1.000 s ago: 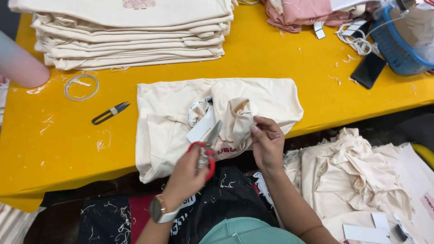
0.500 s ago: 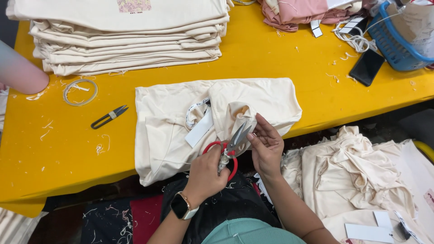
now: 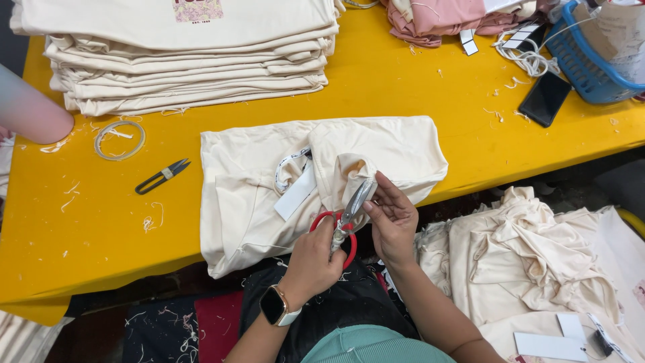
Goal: The person trims loose threads and tags from a cream-colored t-shirt using scissors and a seam ripper. They fold the shirt, cut the tag, and remove excess fabric from the sleeves and hem before placing it on a stack.
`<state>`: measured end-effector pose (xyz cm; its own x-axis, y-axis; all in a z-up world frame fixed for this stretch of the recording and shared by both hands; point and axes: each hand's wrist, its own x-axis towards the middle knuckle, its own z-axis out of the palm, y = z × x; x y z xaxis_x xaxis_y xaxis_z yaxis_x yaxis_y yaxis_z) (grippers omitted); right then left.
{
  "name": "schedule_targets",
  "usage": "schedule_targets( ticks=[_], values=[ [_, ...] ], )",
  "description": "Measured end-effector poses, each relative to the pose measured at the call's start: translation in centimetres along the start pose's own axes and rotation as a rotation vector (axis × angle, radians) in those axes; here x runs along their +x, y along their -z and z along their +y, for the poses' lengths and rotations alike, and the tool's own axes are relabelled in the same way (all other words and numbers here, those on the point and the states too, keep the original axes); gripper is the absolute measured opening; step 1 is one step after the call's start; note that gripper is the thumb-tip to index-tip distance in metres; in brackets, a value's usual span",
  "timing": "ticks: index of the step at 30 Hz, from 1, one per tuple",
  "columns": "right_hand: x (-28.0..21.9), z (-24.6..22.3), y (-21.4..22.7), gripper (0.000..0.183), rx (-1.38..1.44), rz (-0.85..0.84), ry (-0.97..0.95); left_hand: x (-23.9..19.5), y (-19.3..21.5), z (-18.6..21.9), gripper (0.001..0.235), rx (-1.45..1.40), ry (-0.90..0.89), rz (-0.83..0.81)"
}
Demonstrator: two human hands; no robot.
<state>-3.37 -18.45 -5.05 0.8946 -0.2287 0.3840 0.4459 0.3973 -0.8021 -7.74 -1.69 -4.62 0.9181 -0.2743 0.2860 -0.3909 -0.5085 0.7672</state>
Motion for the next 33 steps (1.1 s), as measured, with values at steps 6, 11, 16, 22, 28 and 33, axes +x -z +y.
schedule_targets(
  ticks=[6, 11, 16, 22, 28, 33],
  values=[
    [0.0, 0.1, -0.2, 0.061, -0.009, 0.003, -0.003, -0.2, -0.4, -0.2, 0.029, -0.083, 0.050, -0.033],
    [0.0, -0.1, -0.6, 0.062, -0.030, -0.012, 0.009, 0.4, 0.0, 0.2, 0.028, 0.019, 0.047, 0.027],
    [0.1, -0.2, -0.8, 0.062, -0.036, -0.014, 0.003, 0.7, 0.7, 0.6, 0.027, 0.024, 0.014, 0.051],
    [0.3, -0.2, -1.1, 0.063, -0.027, -0.014, -0.012, 0.9, 0.9, 0.7, 0.027, 0.040, 0.004, 0.086],
    [0.2, -0.4, -1.4, 0.063, -0.060, -0.019, -0.017, 1.2, 1.0, 0.7, 0.031, 0.042, -0.009, 0.091],
    [0.1, -0.3, -1.2, 0.064, -0.064, -0.029, -0.029, 1.1, 1.0, 0.6, 0.031, 0.014, 0.001, 0.049]
  ],
)
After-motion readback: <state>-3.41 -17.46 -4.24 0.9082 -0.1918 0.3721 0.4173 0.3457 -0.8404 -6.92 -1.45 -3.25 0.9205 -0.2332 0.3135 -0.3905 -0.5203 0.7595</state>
